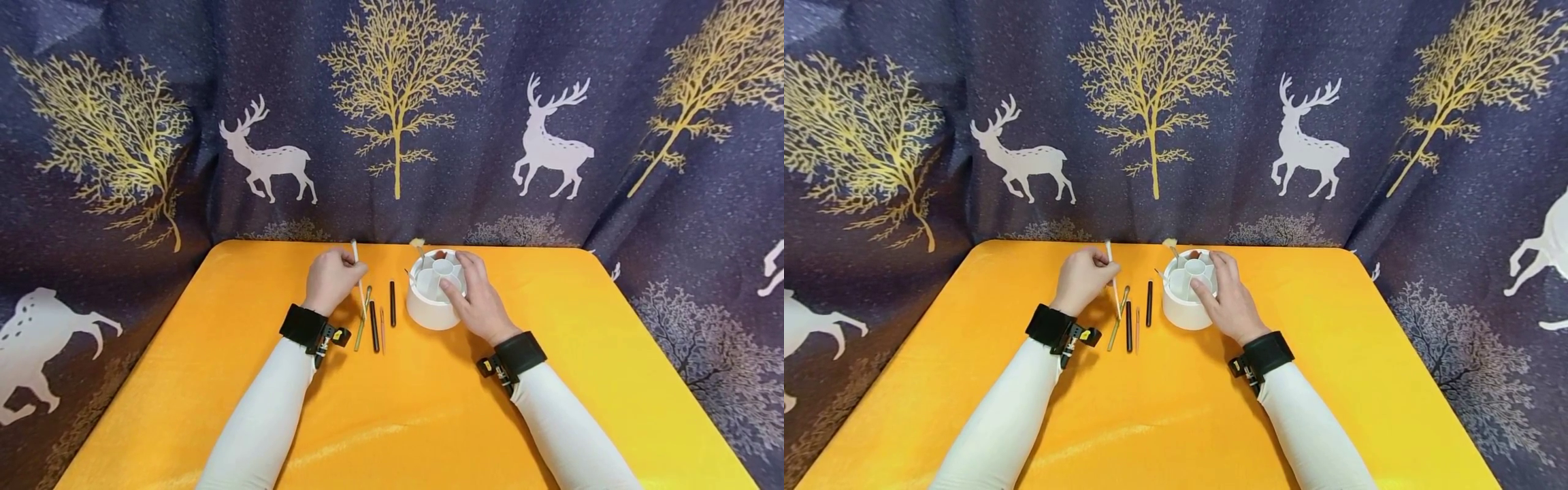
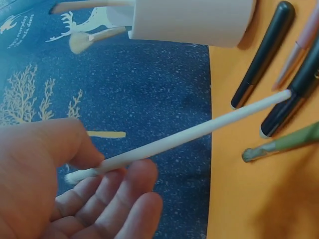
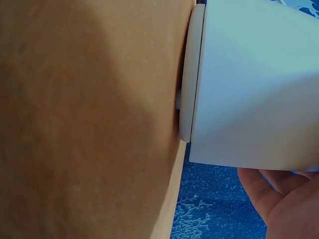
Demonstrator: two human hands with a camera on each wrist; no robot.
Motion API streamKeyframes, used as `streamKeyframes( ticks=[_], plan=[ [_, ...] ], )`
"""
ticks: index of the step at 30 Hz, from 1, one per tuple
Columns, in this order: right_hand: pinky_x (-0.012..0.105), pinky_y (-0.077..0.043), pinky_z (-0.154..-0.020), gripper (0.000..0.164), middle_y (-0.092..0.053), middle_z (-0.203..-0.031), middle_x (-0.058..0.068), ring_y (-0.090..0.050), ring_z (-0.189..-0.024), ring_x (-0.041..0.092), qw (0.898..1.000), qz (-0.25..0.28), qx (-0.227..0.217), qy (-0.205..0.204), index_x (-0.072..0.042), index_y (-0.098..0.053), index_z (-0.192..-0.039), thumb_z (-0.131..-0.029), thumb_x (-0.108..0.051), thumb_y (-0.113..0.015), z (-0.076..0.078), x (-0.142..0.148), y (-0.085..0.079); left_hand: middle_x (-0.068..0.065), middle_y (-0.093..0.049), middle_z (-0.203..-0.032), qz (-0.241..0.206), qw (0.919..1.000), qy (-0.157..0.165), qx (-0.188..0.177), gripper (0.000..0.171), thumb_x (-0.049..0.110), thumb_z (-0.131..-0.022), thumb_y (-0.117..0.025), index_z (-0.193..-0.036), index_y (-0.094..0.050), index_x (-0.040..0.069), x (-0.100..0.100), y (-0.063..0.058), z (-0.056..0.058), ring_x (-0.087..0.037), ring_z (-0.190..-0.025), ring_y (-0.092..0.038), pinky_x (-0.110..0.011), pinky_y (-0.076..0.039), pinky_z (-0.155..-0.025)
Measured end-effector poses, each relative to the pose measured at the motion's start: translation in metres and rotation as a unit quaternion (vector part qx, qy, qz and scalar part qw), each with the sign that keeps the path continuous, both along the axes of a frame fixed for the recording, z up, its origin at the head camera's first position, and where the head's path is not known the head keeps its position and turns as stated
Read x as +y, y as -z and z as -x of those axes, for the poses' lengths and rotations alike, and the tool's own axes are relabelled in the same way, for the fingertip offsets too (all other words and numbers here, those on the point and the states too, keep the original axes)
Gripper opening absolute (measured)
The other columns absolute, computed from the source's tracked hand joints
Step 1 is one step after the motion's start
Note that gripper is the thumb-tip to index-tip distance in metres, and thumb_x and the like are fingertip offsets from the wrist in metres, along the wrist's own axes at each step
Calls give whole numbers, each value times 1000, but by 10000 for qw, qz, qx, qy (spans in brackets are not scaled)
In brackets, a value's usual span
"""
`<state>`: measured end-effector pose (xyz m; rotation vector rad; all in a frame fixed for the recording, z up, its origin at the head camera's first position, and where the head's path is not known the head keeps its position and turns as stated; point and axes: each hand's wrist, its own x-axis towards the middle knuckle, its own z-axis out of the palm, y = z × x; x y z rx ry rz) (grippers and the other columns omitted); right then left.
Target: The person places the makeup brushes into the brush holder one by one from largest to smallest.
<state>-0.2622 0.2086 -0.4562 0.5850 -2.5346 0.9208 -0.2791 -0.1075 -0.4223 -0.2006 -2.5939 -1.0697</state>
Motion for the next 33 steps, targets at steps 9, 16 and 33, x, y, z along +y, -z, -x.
streamKeyframes(
  ticks=[9, 16, 33],
  plan=[
    [51, -38, -103, 67, -23, -155, 2, -39, -133, 25, 10000, -12, -1, -29, -17, -27, -154, -101, -53, -46, 1, 0, -2, 7, -63, -74, -444, 9978, -90, 481, 13, 28, -89, -61, -96, -61, 17, 3, -8, 0, -8, -63, -57, -34, -44, -65],
    [52, -38, -103, 67, -24, -155, 3, -39, -133, 25, 10000, 4, 9, -45, -16, -27, -154, -101, -53, -46, 2, 0, -4, 5, -62, -81, -881, 9923, -182, 856, 11, 26, -87, -62, -94, -60, 17, 6, -16, -1, -6, -63, -59, -34, -45, -63],
    [51, -38, -103, 68, -24, -155, 3, -38, -134, 25, 10000, 2, -28, -67, -16, -27, -154, -101, -54, -45, 2, 1, 0, 4, -62, -86, -1494, 9793, 86, 1360, 10, 24, -92, -63, -96, -60, 15, 11, -27, -7, -5, -63, -60, -27, -51, -59]
  ],
)
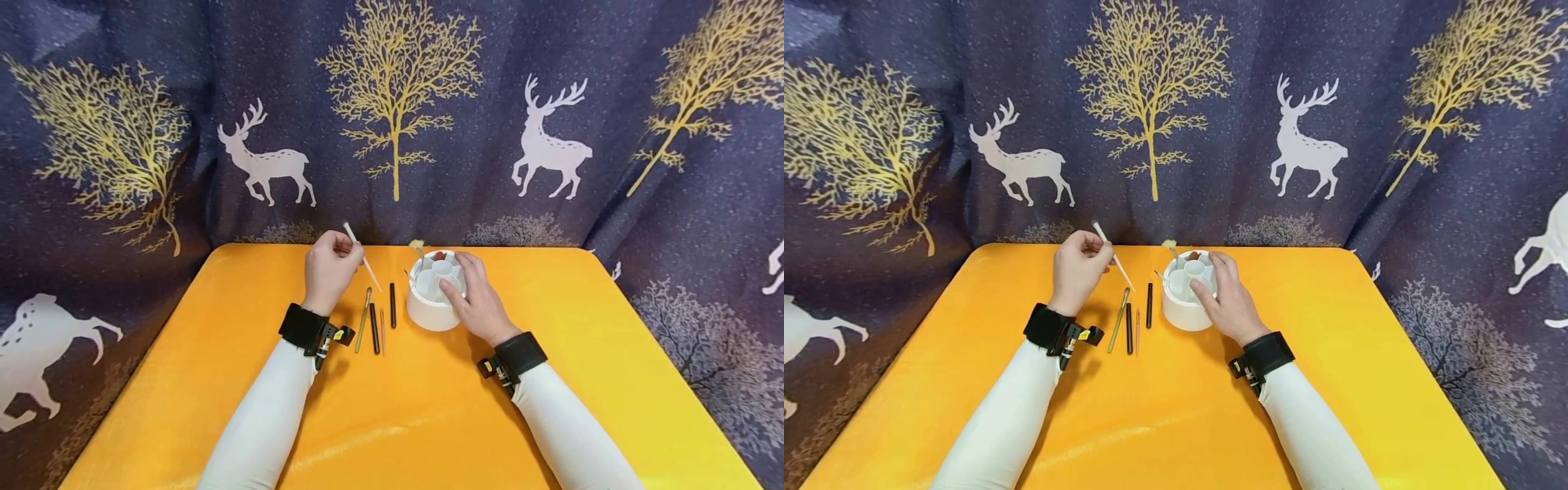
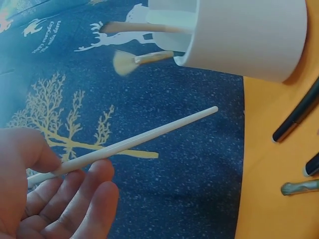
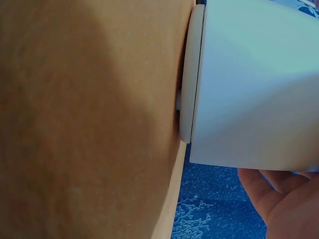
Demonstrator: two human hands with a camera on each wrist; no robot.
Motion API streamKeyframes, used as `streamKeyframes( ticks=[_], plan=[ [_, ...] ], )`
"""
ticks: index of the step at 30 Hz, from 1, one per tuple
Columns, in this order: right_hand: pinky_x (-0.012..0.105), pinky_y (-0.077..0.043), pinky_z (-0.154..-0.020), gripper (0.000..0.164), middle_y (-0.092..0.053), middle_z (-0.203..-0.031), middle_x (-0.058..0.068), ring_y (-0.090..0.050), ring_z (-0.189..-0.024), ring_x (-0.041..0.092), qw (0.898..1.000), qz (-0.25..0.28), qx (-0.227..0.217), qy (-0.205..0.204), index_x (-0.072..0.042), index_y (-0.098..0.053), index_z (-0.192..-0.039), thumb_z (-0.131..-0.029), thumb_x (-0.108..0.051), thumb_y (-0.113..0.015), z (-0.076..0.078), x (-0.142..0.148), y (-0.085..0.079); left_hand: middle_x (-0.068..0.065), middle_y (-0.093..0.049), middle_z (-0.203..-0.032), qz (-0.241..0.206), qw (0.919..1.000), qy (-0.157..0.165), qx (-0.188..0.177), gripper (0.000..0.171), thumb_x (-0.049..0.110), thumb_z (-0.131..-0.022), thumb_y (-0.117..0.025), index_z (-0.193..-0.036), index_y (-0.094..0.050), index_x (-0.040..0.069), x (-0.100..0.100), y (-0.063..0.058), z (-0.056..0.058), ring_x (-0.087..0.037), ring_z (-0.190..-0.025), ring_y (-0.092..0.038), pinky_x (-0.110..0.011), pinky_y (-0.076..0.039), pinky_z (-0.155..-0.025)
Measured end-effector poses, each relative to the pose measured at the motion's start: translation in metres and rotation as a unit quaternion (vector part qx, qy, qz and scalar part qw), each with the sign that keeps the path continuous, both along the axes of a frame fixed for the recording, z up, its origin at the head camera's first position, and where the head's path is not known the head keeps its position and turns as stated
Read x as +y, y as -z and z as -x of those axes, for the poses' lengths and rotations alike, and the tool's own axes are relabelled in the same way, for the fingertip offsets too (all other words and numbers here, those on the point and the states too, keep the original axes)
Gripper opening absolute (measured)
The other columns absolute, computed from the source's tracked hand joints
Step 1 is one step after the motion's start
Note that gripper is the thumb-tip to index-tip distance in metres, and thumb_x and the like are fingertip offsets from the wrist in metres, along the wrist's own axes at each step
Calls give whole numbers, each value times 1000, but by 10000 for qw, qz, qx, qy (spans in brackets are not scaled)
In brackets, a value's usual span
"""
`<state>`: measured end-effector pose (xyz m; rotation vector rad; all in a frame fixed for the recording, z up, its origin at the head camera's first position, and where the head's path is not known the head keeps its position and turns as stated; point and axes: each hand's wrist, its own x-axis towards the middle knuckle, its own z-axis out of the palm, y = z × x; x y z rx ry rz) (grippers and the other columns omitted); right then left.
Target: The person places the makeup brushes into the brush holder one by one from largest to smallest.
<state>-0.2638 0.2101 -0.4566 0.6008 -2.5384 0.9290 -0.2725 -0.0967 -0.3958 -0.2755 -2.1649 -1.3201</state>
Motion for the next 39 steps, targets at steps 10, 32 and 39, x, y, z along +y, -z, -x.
streamKeyframes(
  ticks=[10, 32, 39],
  plan=[
    [50, -38, -104, 67, -24, -155, 3, -39, -133, 24, 10000, -1, 6, 43, -17, -27, -154, -101, -53, -45, -1, 0, -1, 1, -61, -85, -213, 9997, 136, 57, 12, 24, -93, -64, -97, -60, 13, 5, -10, 1, -8, -62, -60, -28, -52, -58],
    [51, -38, -104, 67, -24, -155, 2, -39, -133, 25, 10000, 46, -34, 38, -17, -28, -154, -101, -54, -45, -4, -2, -2, 0, -64, -86, -562, 9975, 403, 128, 11, 21, -93, -63, -96, -58, 12, 20, -19, 2, -8, -63, -63, -28, -53, -57],
    [51, -38, -104, 67, -24, -155, 1, -39, -133, 24, 10000, 45, -43, 41, -17, -28, -154, -101, -54, -45, -3, -1, -2, 2, -65, -86, -693, 9963, 480, 166, 9, 20, -92, -64, -96, -59, 14, 25, -22, 3, -10, -65, -65, -29, -54, -57]
  ],
)
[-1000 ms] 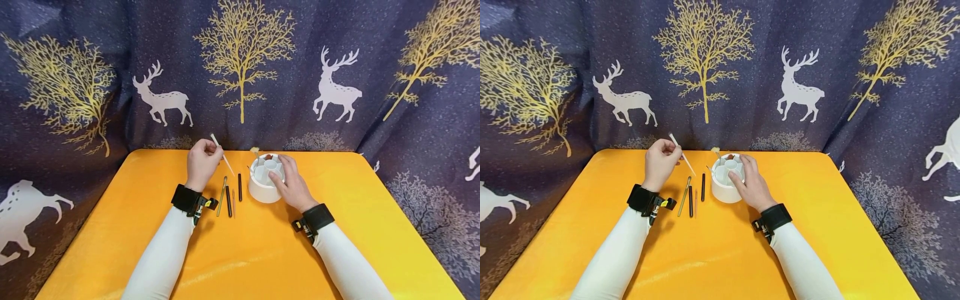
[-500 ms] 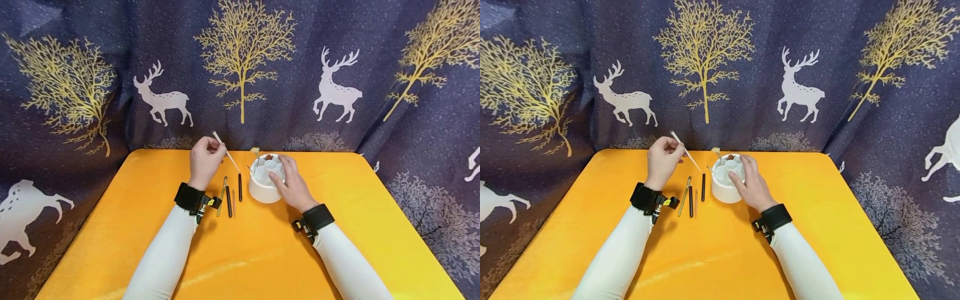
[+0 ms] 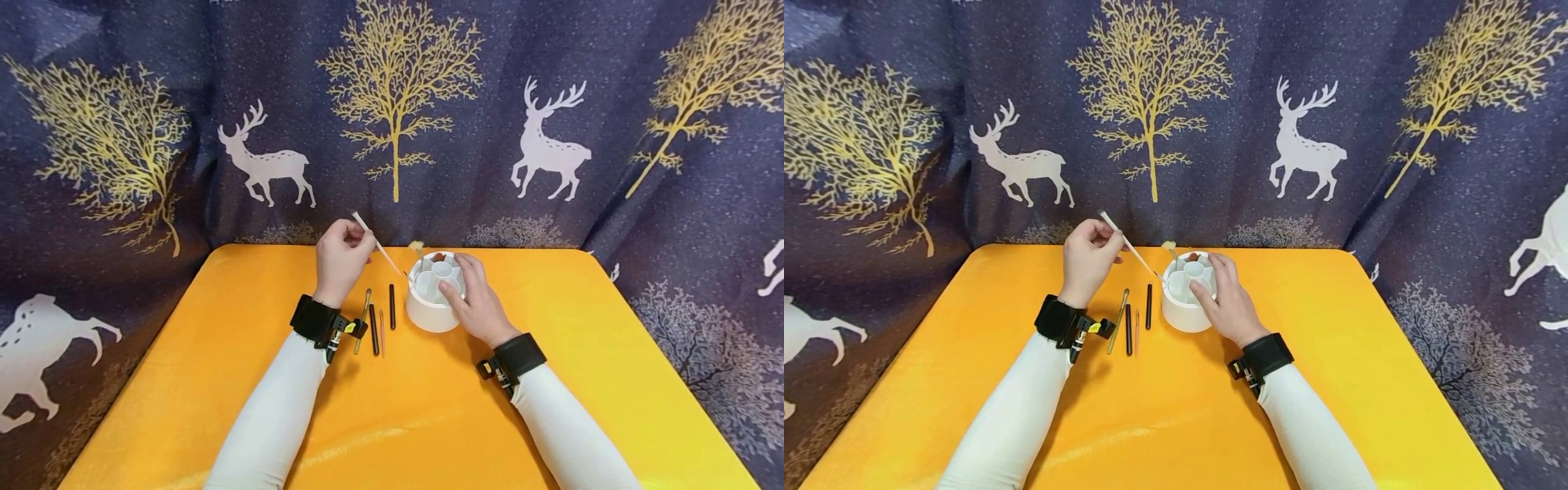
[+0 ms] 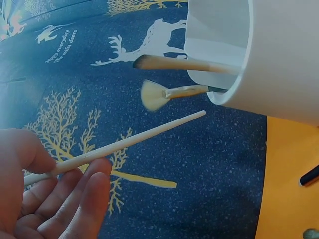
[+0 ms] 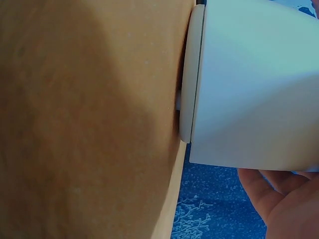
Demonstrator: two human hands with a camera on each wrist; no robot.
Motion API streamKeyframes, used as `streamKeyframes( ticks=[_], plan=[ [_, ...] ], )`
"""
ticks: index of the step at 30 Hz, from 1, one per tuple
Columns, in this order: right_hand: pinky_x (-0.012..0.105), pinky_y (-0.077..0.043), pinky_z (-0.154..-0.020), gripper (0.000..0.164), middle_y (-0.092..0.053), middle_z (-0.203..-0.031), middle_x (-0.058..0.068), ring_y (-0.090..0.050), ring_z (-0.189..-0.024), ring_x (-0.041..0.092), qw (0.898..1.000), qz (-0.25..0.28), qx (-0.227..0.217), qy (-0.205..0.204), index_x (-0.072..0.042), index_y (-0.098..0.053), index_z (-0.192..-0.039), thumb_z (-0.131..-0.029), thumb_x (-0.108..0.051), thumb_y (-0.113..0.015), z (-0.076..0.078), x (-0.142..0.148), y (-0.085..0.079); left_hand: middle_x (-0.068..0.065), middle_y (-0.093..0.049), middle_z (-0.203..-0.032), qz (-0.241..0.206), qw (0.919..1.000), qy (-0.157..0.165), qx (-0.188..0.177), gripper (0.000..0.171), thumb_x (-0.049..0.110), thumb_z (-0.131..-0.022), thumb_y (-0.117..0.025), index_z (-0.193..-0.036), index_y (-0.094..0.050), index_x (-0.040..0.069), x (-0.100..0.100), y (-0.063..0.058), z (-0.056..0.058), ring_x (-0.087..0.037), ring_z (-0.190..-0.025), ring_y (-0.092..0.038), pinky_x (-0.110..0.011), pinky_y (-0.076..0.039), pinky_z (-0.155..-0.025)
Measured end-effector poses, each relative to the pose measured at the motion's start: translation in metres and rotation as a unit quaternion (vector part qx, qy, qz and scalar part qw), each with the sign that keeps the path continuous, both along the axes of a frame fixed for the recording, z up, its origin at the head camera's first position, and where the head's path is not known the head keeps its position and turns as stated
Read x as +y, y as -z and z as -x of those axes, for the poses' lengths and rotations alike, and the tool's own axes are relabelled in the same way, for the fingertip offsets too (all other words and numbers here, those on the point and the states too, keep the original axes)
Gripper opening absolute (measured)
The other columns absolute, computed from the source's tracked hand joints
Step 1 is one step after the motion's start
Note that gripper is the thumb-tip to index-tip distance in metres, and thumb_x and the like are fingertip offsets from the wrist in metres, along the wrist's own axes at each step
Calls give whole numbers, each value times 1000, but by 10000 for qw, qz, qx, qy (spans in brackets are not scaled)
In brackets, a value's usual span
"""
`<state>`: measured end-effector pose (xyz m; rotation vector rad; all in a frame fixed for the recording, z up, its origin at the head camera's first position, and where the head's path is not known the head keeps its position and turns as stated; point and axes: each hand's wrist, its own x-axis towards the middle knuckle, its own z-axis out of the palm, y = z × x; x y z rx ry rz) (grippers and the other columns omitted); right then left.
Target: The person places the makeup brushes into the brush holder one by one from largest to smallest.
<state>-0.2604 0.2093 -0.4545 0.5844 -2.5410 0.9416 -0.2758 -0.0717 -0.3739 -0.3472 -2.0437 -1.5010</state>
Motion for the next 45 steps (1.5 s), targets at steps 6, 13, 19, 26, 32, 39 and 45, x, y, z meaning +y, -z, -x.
streamKeyframes(
  ticks=[6, 13, 19, 26, 32, 39, 45],
  plan=[
    [51, -37, -104, 67, -24, -155, 2, -38, -134, 25, 10000, -19, -2, -9, -17, -27, -154, -101, -53, -46, -1, 1, 1, 3, -65, -86, -16, 9999, 121, -10, 8, 20, -92, -64, -96, -58, 15, 6, 0, 1, -13, -65, -65, -28, -54, -58],
    [51, -37, -104, 67, -23, -155, 1, -38, -134, 24, 10000, -9, -24, 45, -15, -28, -154, -101, -53, -45, -2, 2, 1, 6, -65, -83, 47, 9999, 138, 73, 9, 22, -93, -64, -97, -60, 15, 13, -3, 3, -11, -62, -64, -28, -54, -57],
    [50, -37, -104, 66, -24, -155, 2, -37, -135, 24, 10000, -26, -15, 37, -17, -27, -154, -101, -53, -45, -1, 2, 2, 5, -64, -87, 197, 9995, 232, 37, 11, 23, -94, -64, -99, -61, 14, 18, -4, 3, -6, -68, -63, -27, -54, -58],
    [50, -37, -104, 66, -24, -155, 2, -37, -135, 24, 10000, 3, -4, -5, -18, -27, -154, -101, -53, -45, 2, 1, 1, 4, -64, -88, 482, 9985, 264, -2, 13, 25, -94, -65, -101, -62, 14, 24, -5, 4, -5, -68, -61, -26, -52, -59],
    [50, -38, -103, 66, -24, -155, 1, -39, -133, 24, 10000, 14, 15, -14, -19, -27, -154, -101, -53, -45, 3, 0, 1, 9, -64, -86, 743, 9970, 223, -6, 12, 27, -95, -66, -101, -64, 17, 27, -5, 4, -4, -69, -60, -27, -50, -60],
    [51, -38, -103, 66, -24, -155, 3, -39, -133, 25, 10000, -6, 15, -16, -18, -27, -154, -101, -53, -46, 1, -1, 0, 11, -63, -86, 1023, 9945, 197, 69, 11, 28, -95, -66, -99, -65, 18, 29, -5, 3, -4, -75, -58, -28, -48, -65],
    [51, -37, -104, 66, -24, -155, 3, -38, -134, 25, 10000, -21, 0, 21, -19, -26, -154, -101, -53, -46, 1, 0, 1, 8, -65, -87, 1150, 9928, 330, 75, 11, 27, -94, -67, -99, -67, 17, 29, -5, 2, -6, -76, -57, -29, -47, -69]
  ],
)
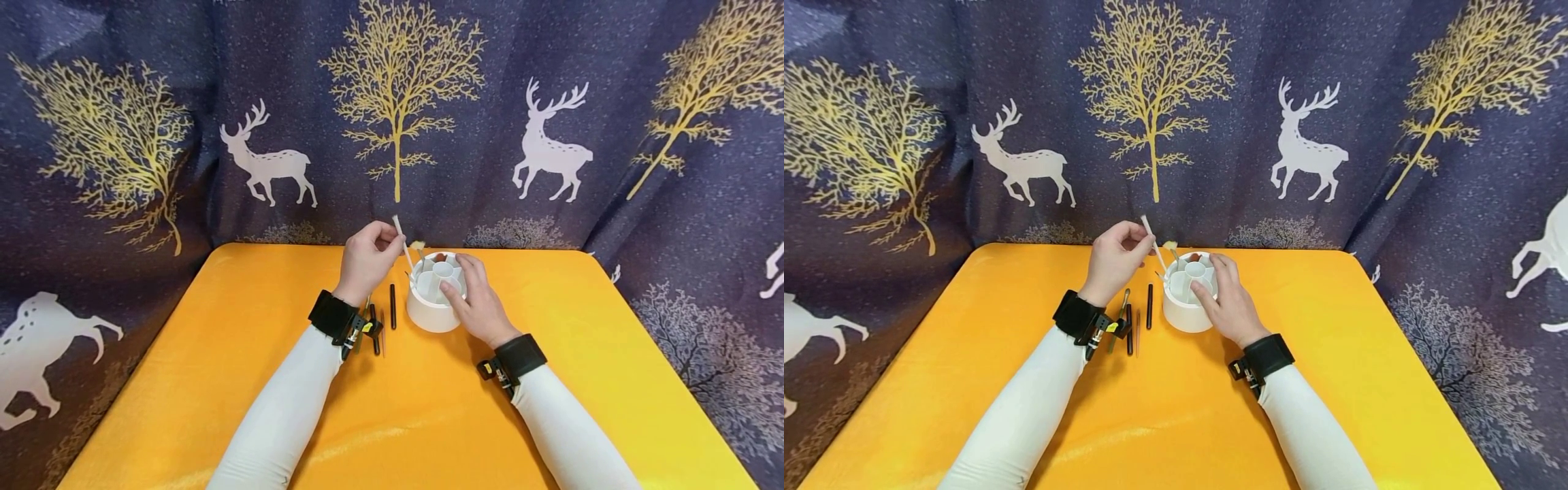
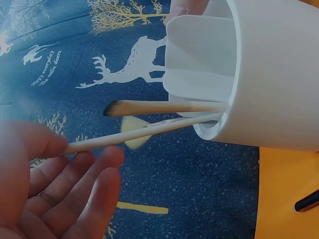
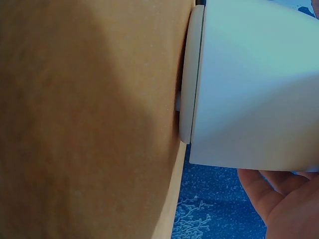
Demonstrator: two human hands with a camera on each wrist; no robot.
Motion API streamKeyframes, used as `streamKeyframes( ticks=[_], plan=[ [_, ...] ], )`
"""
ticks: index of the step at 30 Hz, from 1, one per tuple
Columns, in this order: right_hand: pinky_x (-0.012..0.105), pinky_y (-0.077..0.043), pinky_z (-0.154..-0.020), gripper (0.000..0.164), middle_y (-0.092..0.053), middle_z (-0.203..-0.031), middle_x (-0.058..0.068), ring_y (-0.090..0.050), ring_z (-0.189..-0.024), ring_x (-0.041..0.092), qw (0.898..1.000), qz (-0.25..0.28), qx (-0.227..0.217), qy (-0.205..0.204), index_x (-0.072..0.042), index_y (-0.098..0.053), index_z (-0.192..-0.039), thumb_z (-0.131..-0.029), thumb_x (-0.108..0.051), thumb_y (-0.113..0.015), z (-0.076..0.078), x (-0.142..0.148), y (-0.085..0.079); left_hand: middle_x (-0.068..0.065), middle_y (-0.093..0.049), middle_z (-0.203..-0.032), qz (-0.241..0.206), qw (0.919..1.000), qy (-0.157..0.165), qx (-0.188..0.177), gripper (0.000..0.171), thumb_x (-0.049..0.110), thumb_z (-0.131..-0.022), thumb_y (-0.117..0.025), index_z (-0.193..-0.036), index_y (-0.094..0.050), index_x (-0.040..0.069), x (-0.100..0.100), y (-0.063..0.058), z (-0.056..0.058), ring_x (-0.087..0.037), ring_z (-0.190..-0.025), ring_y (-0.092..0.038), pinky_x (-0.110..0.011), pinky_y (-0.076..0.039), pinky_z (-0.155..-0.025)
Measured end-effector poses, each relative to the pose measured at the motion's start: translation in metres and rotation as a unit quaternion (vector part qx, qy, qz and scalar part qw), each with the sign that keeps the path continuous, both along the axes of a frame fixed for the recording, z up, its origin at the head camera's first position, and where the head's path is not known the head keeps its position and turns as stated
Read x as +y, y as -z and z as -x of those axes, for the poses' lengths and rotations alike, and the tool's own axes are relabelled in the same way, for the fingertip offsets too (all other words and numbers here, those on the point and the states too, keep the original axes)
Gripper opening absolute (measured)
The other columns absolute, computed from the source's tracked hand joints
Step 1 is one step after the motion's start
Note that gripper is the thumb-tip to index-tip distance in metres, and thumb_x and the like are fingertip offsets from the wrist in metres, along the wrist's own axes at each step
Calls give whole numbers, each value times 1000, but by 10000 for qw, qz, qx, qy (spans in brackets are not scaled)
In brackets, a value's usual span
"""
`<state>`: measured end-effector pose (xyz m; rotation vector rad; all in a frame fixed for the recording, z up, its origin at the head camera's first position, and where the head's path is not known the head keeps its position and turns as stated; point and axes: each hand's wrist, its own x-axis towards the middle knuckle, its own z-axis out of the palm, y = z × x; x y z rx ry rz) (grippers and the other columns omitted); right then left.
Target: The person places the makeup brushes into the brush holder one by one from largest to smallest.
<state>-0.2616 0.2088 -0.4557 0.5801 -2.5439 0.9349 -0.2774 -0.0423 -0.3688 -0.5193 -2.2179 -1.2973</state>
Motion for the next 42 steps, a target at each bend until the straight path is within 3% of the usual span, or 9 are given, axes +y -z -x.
streamKeyframes(
  ticks=[10, 17, 19, 24, 42],
  plan=[
    [51, -36, -105, 67, -24, -155, 2, -38, -134, 25, 10000, 8, 19, 25, -19, -26, -154, -101, -54, -46, 0, 0, 2, 11, -64, -86, 340, 9992, 159, -126, 12, 32, -94, -67, -98, -67, 21, 0, 3, 0, -6, -77, -57, -29, -47, -70],
    [50, -37, -104, 66, -24, -155, 1, -37, -135, 24, 10000, 26, 19, -6, -20, -26, -155, -101, -53, -45, 0, 0, 1, 8, -65, -109, 590, 9965, 115, -582, 52, 57, -95, -56, -129, -63, 18, -2, 5, -1, -4, -95, -58, -26, -48, -81],
    [51, -37, -104, 66, -24, -155, 1, -37, -135, 24, 10000, 34, 7, -13, -20, -26, -155, -101, -53, -45, 0, -1, 0, 7, -63, -114, 591, 9960, 85, -660, 56, 60, -96, -51, -133, -60, 19, -4, 6, -2, -4, -99, -57, -26, -46, -85],
    [53, -38, -103, 66, -23, -156, 2, -37, -135, 25, 10000, 21, -16, -15, -20, -26, -155, -101, -54, -45, -1, -1, -1, 7, -63, -114, 596, 9957, 6, -702, 52, 58, -99, -47, -129, -61, 18, -12, 10, -3, -6, -102, -56, -27, -45, -89],
    [52, -38, -103, 68, -23, -155, 1, -38, -134, 24, 10000, 21, -46, -15, -18, -27, -154, -101, -54, -45, -1, -1, -1, 9, -63, -99, 865, 9886, -649, -1050, 40, 55, -97, -53, -111, -66, 20, -38, 26, -2, -8, -88, -57, -32, -46, -79]
  ],
)
